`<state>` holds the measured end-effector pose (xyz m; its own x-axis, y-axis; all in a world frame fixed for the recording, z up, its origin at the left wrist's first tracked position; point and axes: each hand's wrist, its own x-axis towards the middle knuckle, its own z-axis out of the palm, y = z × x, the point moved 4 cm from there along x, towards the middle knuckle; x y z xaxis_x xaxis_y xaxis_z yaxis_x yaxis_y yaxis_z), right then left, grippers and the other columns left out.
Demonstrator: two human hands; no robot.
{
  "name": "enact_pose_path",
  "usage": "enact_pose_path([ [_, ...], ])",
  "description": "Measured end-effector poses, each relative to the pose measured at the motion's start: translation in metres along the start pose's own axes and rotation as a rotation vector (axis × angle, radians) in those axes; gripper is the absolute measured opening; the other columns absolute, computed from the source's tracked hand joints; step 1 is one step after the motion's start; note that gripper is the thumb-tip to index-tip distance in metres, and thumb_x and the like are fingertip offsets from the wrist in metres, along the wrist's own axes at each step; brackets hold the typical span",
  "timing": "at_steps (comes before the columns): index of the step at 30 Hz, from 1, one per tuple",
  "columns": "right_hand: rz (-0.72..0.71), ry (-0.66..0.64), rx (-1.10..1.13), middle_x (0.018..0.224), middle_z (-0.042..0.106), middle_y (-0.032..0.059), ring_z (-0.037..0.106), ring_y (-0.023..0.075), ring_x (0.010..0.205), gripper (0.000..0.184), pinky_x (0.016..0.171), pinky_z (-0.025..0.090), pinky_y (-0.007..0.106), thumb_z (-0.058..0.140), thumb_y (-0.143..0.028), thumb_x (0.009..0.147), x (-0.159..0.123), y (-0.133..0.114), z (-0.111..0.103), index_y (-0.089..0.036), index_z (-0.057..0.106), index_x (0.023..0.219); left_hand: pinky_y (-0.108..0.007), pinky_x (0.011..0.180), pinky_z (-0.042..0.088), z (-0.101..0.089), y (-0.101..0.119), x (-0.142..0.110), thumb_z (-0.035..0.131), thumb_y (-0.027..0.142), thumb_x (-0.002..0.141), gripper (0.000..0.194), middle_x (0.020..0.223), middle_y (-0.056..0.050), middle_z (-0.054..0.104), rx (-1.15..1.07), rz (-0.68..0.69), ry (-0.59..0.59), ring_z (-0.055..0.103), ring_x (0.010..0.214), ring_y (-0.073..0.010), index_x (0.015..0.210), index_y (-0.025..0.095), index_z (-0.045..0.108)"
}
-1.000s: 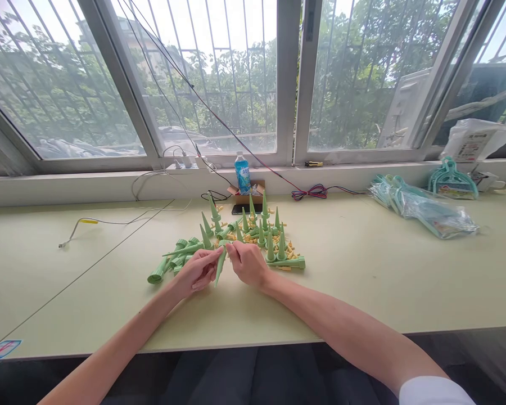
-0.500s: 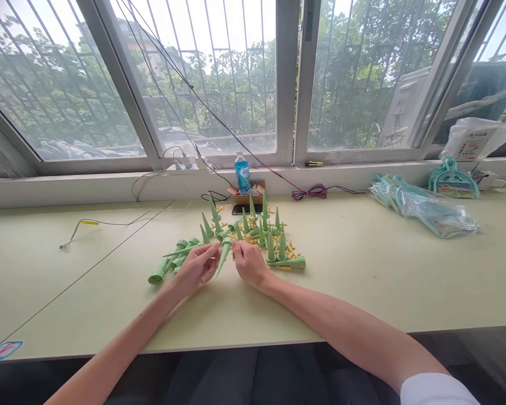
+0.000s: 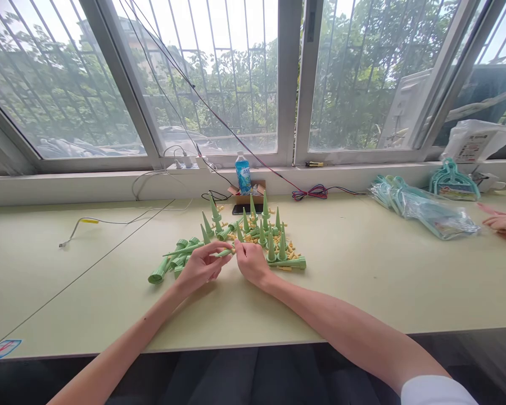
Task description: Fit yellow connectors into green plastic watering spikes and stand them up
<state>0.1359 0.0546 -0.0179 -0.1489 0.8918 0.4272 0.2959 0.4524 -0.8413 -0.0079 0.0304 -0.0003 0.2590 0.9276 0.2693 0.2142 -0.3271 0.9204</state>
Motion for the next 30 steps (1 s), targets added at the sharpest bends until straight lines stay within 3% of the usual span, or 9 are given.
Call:
enact_pose_path([
  [5, -0.002, -0.012, -0.023, 0.048, 0.040, -0.0019, 0.035, 0.0117, 0.048, 0.055, 0.051, 0.026, 0.028, 0.033, -0.052, 0.096, 0.000, 0.002, 0.002, -0.020, 0.036, 0.051, -0.021, 0.041, 0.035, -0.002, -0.003, 0.000, 0.064, 0.042, 0.083, 0.026, 0.066, 0.003, 0.054, 0.155, 0.021, 0.041, 0.039, 0.042, -0.0053, 0.097, 0.020, 0.066],
  [10, 0.006, 0.039, -0.036, 0.055, 0.048, -0.0014, 0.040, 0.0125, 0.051, 0.047, 0.052, 0.028, 0.027, 0.035, -0.048, 0.096, -0.002, -0.001, -0.003, -0.021, 0.041, 0.059, -0.022, 0.043, 0.031, -0.004, -0.001, 0.000, 0.063, 0.041, 0.083, 0.023, 0.067, 0.002, 0.053, 0.239, 0.063, 0.121, 0.038, 0.044, -0.0064, 0.080, 0.018, 0.061],
  [14, 0.009, 0.123, -0.021, 0.055, 0.042, -0.0036, 0.038, 0.0126, 0.051, 0.039, 0.052, 0.028, 0.027, 0.036, -0.045, 0.096, -0.003, -0.004, -0.009, -0.022, 0.035, 0.065, -0.022, 0.047, 0.028, -0.006, 0.001, 0.000, 0.061, 0.041, 0.084, 0.027, 0.059, 0.004, 0.045, 0.348, 0.096, 0.189, 0.034, 0.046, -0.0074, 0.070, 0.018, 0.056],
  [19, -0.014, 0.102, -0.049, 0.054, 0.039, -0.0045, 0.036, 0.0126, 0.050, 0.036, 0.052, 0.027, 0.026, 0.038, -0.042, 0.095, -0.004, -0.004, -0.008, -0.022, 0.035, 0.065, -0.022, 0.054, 0.031, -0.006, -0.002, 0.002, 0.061, 0.036, 0.083, 0.033, 0.054, 0.004, 0.048, 0.478, 0.114, 0.170, 0.034, 0.050, -0.0093, 0.059, 0.018, 0.044],
  [22, -0.033, 0.083, -0.064, 0.054, 0.040, -0.0044, 0.037, 0.0126, 0.050, 0.035, 0.052, 0.027, 0.026, 0.040, -0.041, 0.094, -0.005, -0.004, -0.006, -0.022, 0.036, 0.066, -0.023, 0.056, 0.033, -0.006, -0.004, 0.002, 0.063, 0.037, 0.081, 0.027, 0.056, 0.003, 0.053, 0.470, 0.107, 0.159, 0.037, 0.051, -0.0106, 0.064, 0.019, 0.052],
  [25, -0.034, 0.073, -0.064, 0.054, 0.041, -0.0043, 0.038, 0.0126, 0.050, 0.034, 0.052, 0.028, 0.026, 0.041, -0.040, 0.094, -0.005, -0.004, -0.006, -0.022, 0.037, 0.065, -0.023, 0.055, 0.034, -0.005, -0.004, 0.002, 0.064, 0.038, 0.079, 0.018, 0.063, 0.002, 0.059, 0.446, 0.089, 0.155, 0.039, 0.050, -0.0106, 0.082, 0.020, 0.061],
  [30, -0.034, 0.067, -0.063, 0.054, 0.041, -0.0044, 0.038, 0.0123, 0.050, 0.033, 0.052, 0.028, 0.026, 0.042, -0.039, 0.093, -0.005, -0.004, -0.006, -0.022, 0.037, 0.065, -0.023, 0.053, 0.036, -0.007, -0.002, 0.000, 0.053, 0.035, 0.087, 0.023, 0.074, 0.000, 0.060, 0.476, 0.129, 0.206, 0.042, 0.047, -0.0098, 0.103, 0.019, 0.061],
])
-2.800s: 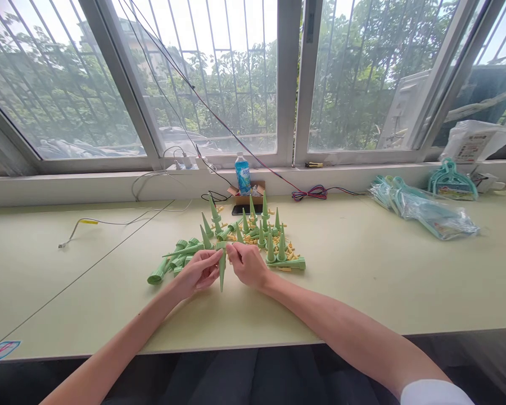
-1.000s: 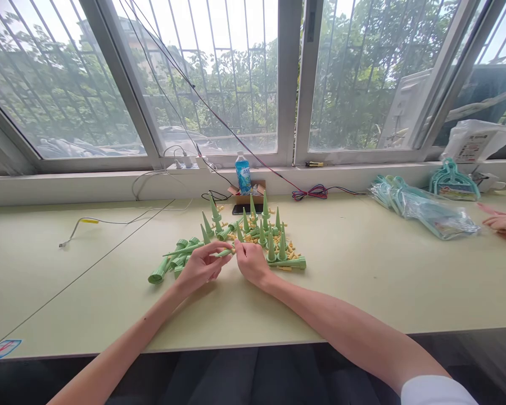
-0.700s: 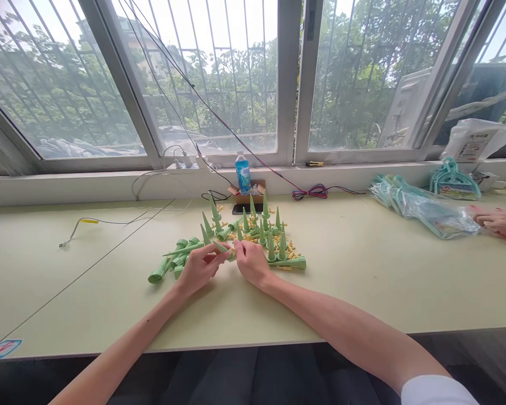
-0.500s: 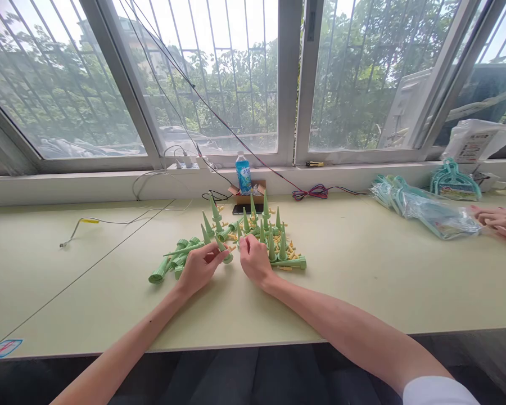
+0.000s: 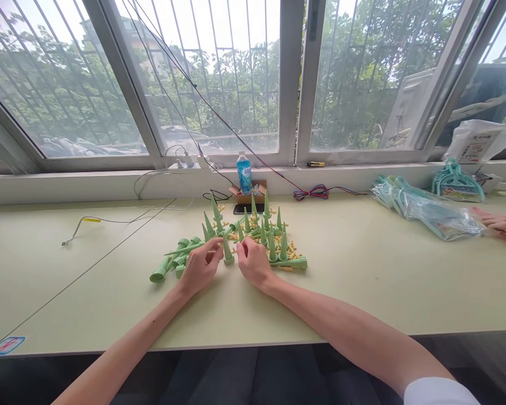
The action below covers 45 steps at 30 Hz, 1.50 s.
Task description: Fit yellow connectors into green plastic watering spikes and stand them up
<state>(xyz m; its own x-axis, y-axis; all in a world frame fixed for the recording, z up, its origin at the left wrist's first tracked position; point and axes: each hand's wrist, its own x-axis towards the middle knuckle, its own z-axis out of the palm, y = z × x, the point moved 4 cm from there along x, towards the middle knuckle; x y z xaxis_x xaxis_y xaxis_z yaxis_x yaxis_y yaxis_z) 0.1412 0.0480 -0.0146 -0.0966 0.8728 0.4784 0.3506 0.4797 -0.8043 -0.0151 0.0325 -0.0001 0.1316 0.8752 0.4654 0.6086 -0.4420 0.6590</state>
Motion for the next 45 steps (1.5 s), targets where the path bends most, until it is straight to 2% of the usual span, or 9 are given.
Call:
enact_pose_path([
  [4, -0.001, -0.010, -0.005, 0.054, 0.040, -0.0045, 0.038, 0.0121, 0.050, 0.034, 0.052, 0.028, 0.026, 0.042, -0.039, 0.093, 0.000, 0.001, 0.001, -0.022, 0.037, 0.064, -0.025, 0.058, 0.040, -0.006, -0.003, 0.000, 0.042, 0.029, 0.094, 0.026, 0.073, -0.001, 0.059, 0.121, 0.049, 0.118, 0.049, 0.053, -0.0125, 0.111, 0.020, 0.059],
  [8, -0.005, -0.020, -0.010, 0.054, 0.040, -0.0044, 0.038, 0.0120, 0.050, 0.034, 0.052, 0.029, 0.026, 0.043, -0.039, 0.092, 0.000, 0.002, 0.001, -0.022, 0.037, 0.064, -0.027, 0.063, 0.043, -0.009, -0.003, 0.001, 0.041, 0.022, 0.093, 0.023, 0.085, -0.005, 0.063, 0.285, 0.141, 0.194, 0.052, 0.059, -0.0135, 0.103, 0.019, 0.062],
  [13, -0.021, -0.017, -0.020, 0.054, 0.042, -0.0037, 0.038, 0.0120, 0.051, 0.035, 0.053, 0.028, 0.026, 0.044, -0.039, 0.092, 0.000, 0.003, 0.002, -0.021, 0.038, 0.063, -0.031, 0.077, 0.047, -0.004, 0.000, 0.002, 0.042, 0.006, 0.086, 0.028, 0.094, -0.008, 0.066, 0.384, 0.281, 0.075, 0.058, 0.087, -0.0206, 0.093, 0.018, 0.066],
  [17, -0.020, -0.029, -0.025, 0.054, 0.042, -0.0035, 0.038, 0.0118, 0.052, 0.034, 0.053, 0.028, 0.025, 0.044, -0.037, 0.092, 0.000, 0.002, 0.002, -0.021, 0.039, 0.062, -0.032, 0.076, 0.047, 0.001, -0.003, 0.002, 0.038, -0.005, 0.079, 0.044, 0.100, -0.006, 0.068, 0.444, 0.285, -0.037, 0.054, 0.082, -0.0195, 0.096, 0.020, 0.070],
  [21, -0.019, -0.052, -0.033, 0.054, 0.042, -0.0036, 0.037, 0.0117, 0.052, 0.034, 0.053, 0.028, 0.025, 0.044, -0.037, 0.092, -0.001, 0.002, 0.003, -0.020, 0.039, 0.062, -0.033, 0.076, 0.048, 0.004, -0.006, 0.001, 0.037, -0.007, 0.075, 0.054, 0.105, -0.006, 0.068, 0.484, 0.280, -0.073, 0.053, 0.081, -0.0203, 0.106, 0.024, 0.069],
  [27, -0.025, -0.067, -0.038, 0.054, 0.042, -0.0036, 0.037, 0.0116, 0.051, 0.034, 0.052, 0.027, 0.026, 0.044, -0.037, 0.092, -0.001, 0.002, 0.004, -0.020, 0.040, 0.063, -0.034, 0.075, 0.045, 0.008, -0.007, 0.000, 0.042, -0.003, 0.077, 0.045, 0.099, -0.006, 0.068, 0.521, 0.299, -0.079, 0.052, 0.078, -0.0213, 0.102, 0.024, 0.068],
  [34, -0.026, -0.087, -0.046, 0.054, 0.042, -0.0037, 0.037, 0.0111, 0.051, 0.034, 0.052, 0.027, 0.025, 0.044, -0.036, 0.092, -0.001, 0.002, 0.004, -0.020, 0.040, 0.063, -0.034, 0.074, 0.045, 0.008, 0.002, -0.001, 0.035, -0.004, 0.080, 0.039, 0.093, -0.006, 0.066, 0.576, 0.260, -0.137, 0.045, 0.077, -0.0212, 0.091, 0.020, 0.064],
  [41, -0.028, -0.098, -0.030, 0.054, 0.042, -0.0039, 0.036, 0.0108, 0.051, 0.034, 0.052, 0.026, 0.025, 0.044, -0.036, 0.092, -0.002, 0.001, 0.003, -0.020, 0.040, 0.063, -0.033, 0.072, 0.047, 0.006, 0.001, -0.001, 0.039, -0.002, 0.080, 0.036, 0.092, -0.006, 0.068, 0.553, 0.228, -0.103, 0.051, 0.080, -0.0222, 0.091, 0.020, 0.064],
  [45, -0.033, -0.094, -0.022, 0.055, 0.042, -0.0039, 0.036, 0.0110, 0.051, 0.035, 0.052, 0.026, 0.025, 0.043, -0.037, 0.093, -0.002, 0.000, 0.004, -0.020, 0.041, 0.063, -0.034, 0.074, 0.051, 0.001, 0.001, 0.001, 0.040, -0.004, 0.078, 0.045, 0.109, -0.006, 0.069, 0.542, 0.235, 0.046, 0.058, 0.090, -0.0231, 0.109, 0.018, 0.064],
])
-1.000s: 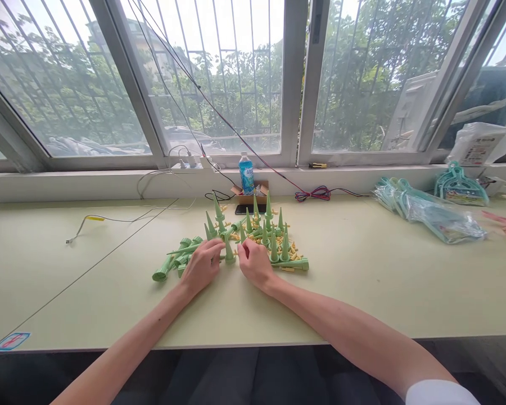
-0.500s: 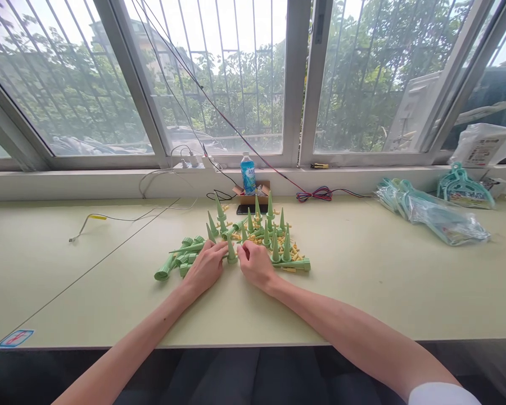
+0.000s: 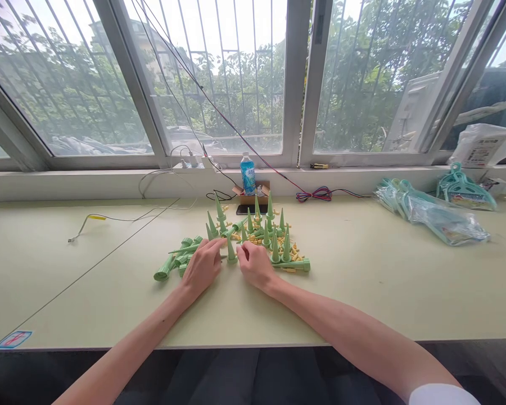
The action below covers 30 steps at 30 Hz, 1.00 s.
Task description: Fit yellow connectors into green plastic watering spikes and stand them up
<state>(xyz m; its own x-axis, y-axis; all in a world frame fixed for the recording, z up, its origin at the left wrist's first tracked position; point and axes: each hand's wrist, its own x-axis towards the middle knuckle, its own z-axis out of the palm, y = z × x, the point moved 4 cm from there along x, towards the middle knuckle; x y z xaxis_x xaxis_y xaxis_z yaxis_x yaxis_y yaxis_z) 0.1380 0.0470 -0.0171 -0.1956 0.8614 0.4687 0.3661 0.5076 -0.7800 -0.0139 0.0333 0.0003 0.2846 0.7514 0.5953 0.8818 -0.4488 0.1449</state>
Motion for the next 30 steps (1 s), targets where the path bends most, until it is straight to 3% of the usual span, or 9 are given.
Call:
enact_pose_path([
  [6, 0.007, 0.021, 0.021, 0.055, 0.040, -0.0043, 0.036, 0.0114, 0.052, 0.036, 0.053, 0.027, 0.025, 0.042, -0.038, 0.094, -0.001, -0.003, -0.002, -0.021, 0.039, 0.063, -0.031, 0.082, 0.054, -0.012, 0.002, -0.001, 0.043, -0.002, 0.080, 0.049, 0.120, -0.005, 0.068, -0.006, 0.016, 0.344, 0.066, 0.105, -0.0205, 0.119, 0.020, 0.062],
  [12, 0.030, -0.002, 0.129, 0.059, 0.046, -0.0042, 0.041, 0.0120, 0.050, 0.027, 0.051, 0.030, 0.024, 0.041, -0.041, 0.095, -0.003, -0.007, -0.002, -0.021, 0.046, 0.077, -0.024, 0.075, 0.056, -0.021, 0.008, -0.005, 0.045, 0.001, 0.082, 0.044, 0.115, -0.004, 0.070, -0.069, 0.113, 0.500, 0.069, 0.097, -0.0157, 0.116, 0.023, 0.064],
  [20, -0.032, -0.066, 0.244, 0.070, 0.055, -0.0018, 0.048, 0.0109, 0.049, 0.026, 0.047, 0.032, 0.023, 0.044, -0.044, 0.095, -0.007, -0.017, -0.002, -0.020, 0.052, 0.102, -0.020, 0.068, 0.055, -0.022, 0.016, -0.008, 0.048, 0.002, 0.083, 0.038, 0.106, -0.004, 0.073, -0.133, 0.247, 0.440, 0.071, 0.084, -0.0128, 0.110, 0.023, 0.065],
  [30, -0.075, -0.075, 0.253, 0.074, 0.058, -0.0001, 0.047, 0.0095, 0.050, 0.027, 0.049, 0.034, 0.023, 0.046, -0.044, 0.095, -0.005, -0.018, -0.002, -0.019, 0.053, 0.092, -0.019, 0.052, 0.047, -0.017, 0.018, -0.008, 0.050, 0.002, 0.081, 0.036, 0.101, -0.004, 0.073, -0.229, 0.279, 0.337, 0.059, 0.057, -0.0064, 0.107, 0.022, 0.066],
])
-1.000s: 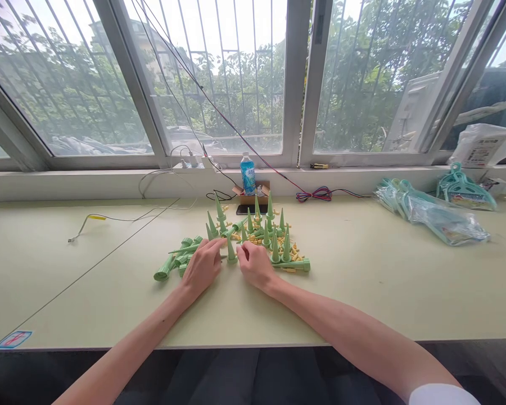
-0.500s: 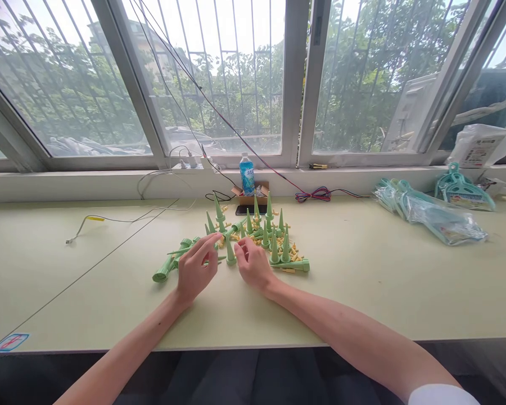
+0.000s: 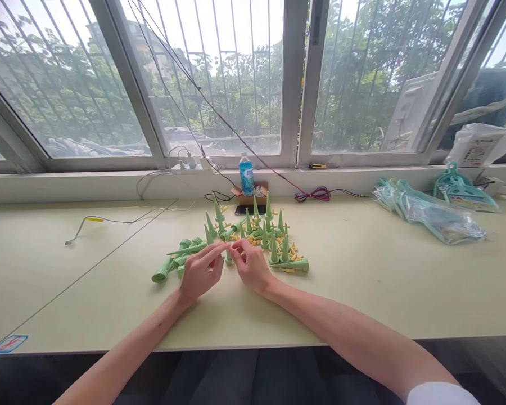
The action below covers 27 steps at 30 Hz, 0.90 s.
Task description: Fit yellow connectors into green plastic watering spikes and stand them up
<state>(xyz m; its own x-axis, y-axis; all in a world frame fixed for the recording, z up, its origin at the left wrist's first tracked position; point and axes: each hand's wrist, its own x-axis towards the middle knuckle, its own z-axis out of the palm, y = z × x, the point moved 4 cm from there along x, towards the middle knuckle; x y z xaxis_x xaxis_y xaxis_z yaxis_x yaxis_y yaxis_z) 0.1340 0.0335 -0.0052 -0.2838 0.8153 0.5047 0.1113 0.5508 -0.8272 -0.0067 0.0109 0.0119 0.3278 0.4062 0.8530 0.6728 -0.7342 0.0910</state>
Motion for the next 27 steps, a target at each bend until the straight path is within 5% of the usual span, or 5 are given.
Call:
enact_pose_path([
  [14, 0.006, -0.011, -0.025, 0.080, 0.061, 0.0018, 0.053, 0.0111, 0.052, 0.025, 0.048, 0.040, 0.024, 0.043, -0.044, 0.095, -0.0019, -0.0027, -0.0004, -0.020, 0.050, 0.090, -0.020, 0.050, 0.044, 0.0005, 0.0019, 0.0009, 0.045, 0.010, 0.085, 0.030, 0.093, -0.004, 0.073, -0.017, -0.072, -0.072, 0.049, 0.047, -0.0054, 0.099, 0.021, 0.068],
  [27, -0.004, 0.090, -0.049, 0.081, 0.061, 0.0015, 0.053, 0.0106, 0.052, 0.021, 0.050, 0.043, 0.024, 0.046, -0.040, 0.094, -0.0025, -0.0020, -0.0030, -0.020, 0.050, 0.090, -0.019, 0.048, 0.039, -0.0002, -0.0038, -0.0021, 0.047, 0.010, 0.085, 0.018, 0.075, 0.002, 0.064, -0.037, -0.165, 0.005, 0.040, 0.044, -0.0051, 0.097, 0.020, 0.057],
])
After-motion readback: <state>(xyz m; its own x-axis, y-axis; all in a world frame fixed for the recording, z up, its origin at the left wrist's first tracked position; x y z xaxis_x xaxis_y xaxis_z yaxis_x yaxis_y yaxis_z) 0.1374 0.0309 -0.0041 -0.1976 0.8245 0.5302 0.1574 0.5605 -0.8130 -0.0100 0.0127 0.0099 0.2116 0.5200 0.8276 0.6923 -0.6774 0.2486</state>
